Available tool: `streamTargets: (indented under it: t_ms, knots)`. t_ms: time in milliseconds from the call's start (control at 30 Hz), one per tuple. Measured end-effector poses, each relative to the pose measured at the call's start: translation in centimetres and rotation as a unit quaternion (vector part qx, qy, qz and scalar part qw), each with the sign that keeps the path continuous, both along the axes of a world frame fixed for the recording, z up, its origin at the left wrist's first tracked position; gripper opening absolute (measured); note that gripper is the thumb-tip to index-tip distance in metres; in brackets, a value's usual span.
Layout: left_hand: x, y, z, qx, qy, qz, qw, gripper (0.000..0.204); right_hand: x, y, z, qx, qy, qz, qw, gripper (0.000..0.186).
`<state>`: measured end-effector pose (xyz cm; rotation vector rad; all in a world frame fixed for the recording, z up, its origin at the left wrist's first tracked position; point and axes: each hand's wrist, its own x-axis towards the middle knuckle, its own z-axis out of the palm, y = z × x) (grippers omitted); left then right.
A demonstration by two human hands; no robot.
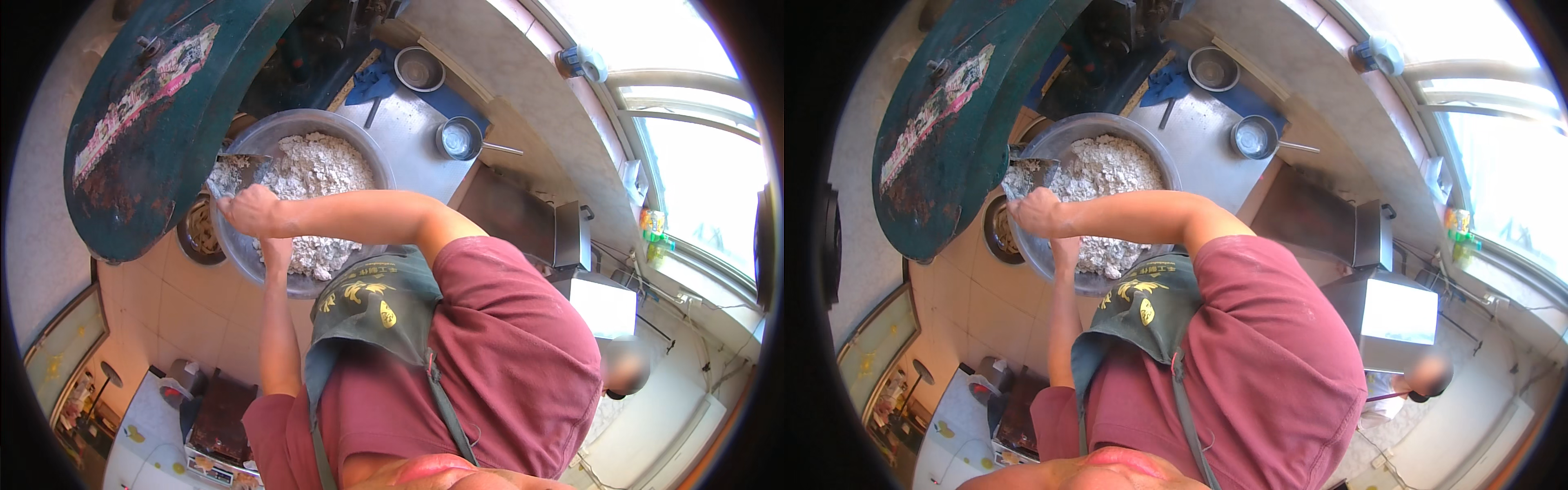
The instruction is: The person mixes dough in a large metal bowl by hand, using a scraper to pull material from the sides and turning the mixture over repeatedly.
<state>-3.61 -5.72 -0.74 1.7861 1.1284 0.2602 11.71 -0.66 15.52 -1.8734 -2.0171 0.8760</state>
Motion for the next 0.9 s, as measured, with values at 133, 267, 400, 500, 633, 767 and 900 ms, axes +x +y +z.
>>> streamTargets:
  t_ms: [133, 267, 400, 500, 633, 767, 900]
  knots:
    - [3.9, -0.4, 5.4, 0.041, 0.086, -0.037, 0.995, 0.035, 1.2, 2.8, -2.8, 0.046, -0.054, -0.043, 0.997, 0.034]
    - [2.1, -0.8, 4.5, 0.163, -0.011, -0.041, 0.986, 0.035, 1.9, 1.0, 0.5, 0.007, -0.014, -0.021, 1.000, 0.037]
    - [4.3, -0.9, 6.8, -0.014, 0.095, -0.055, 0.994, 0.037, 0.2, 2.1, -3.4, 0.030, -0.049, -0.015, 0.998, 0.032]
    - [5.0, -1.5, 8.3, 0.073, -0.021, -0.044, 0.996, 0.037, 1.9, 3.0, -1.6, 0.042, -0.042, -0.050, 0.997, 0.030]
    - [3.5, -1.3, 8.7, 0.042, -0.002, -0.035, 0.998, 0.030, 3.7, 0.6, 2.1, 0.014, -0.068, -0.040, 0.997, 0.028]
    - [5.1, -0.6, 10.5, 0.045, 0.028, -0.048, 0.997, 0.033, 3.0, 3.6, -2.4, 0.026, -0.050, -0.082, 0.995, 0.029]
    - [2.9, 0.5, 9.8, 0.166, 0.029, -0.039, 0.985, 0.033, 1.9, 1.3, 0.4, -0.003, 0.003, -0.027, 1.000, 0.026]
